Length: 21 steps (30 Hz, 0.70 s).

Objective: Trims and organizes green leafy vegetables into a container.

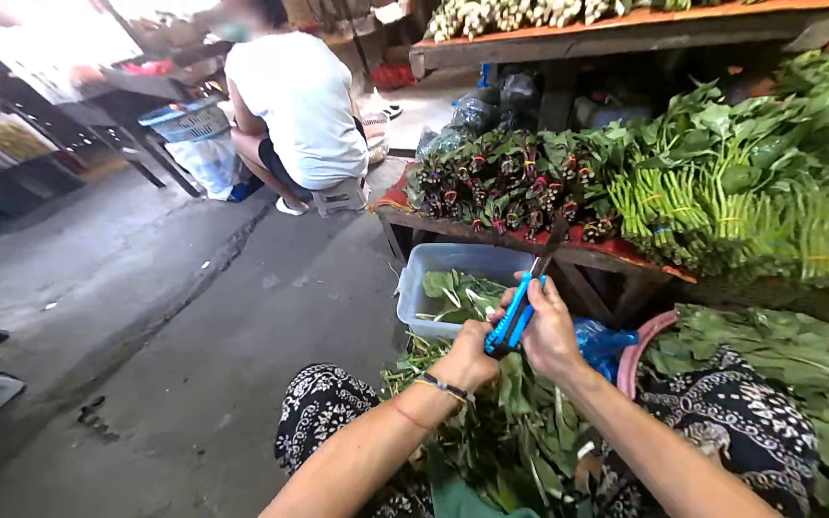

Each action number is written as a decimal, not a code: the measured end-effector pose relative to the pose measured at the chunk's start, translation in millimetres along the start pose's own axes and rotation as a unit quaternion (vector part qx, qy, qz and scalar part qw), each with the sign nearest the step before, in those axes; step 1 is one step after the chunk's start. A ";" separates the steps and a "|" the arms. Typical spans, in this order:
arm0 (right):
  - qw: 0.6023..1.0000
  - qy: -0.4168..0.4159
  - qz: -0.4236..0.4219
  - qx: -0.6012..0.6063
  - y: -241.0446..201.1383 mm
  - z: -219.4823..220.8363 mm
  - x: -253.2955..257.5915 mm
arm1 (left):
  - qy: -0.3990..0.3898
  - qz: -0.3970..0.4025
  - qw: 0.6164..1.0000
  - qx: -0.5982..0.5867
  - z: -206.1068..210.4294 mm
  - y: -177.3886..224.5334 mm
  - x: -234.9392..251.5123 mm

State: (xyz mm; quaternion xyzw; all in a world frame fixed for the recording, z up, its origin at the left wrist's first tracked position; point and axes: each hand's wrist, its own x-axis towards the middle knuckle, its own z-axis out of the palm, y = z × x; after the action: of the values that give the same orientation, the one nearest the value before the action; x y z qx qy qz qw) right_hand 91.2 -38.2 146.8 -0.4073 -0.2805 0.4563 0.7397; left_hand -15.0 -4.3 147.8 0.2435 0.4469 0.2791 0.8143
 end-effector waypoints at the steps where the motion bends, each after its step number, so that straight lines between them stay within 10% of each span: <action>1: 1.000 -0.008 0.011 -0.003 -7.9 -1.5 2.2 | 0.006 0.012 0.999 0.048 -0.2 4.5 2.3; 4: 0.997 -0.011 0.039 -0.062 -28.2 -11.6 9.6 | -0.020 0.108 0.977 0.181 -10.7 23.4 11.4; 21: 0.981 -0.060 0.053 -0.178 -31.3 -28.2 12.9 | -0.092 0.082 0.988 -0.088 -41.0 51.9 4.8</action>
State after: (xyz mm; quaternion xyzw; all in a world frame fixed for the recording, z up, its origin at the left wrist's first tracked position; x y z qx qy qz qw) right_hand 132.9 -44.2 159.8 -0.5187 -0.3792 0.4616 0.6116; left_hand -60.6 42.6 158.8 0.2315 0.3222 0.3593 0.8447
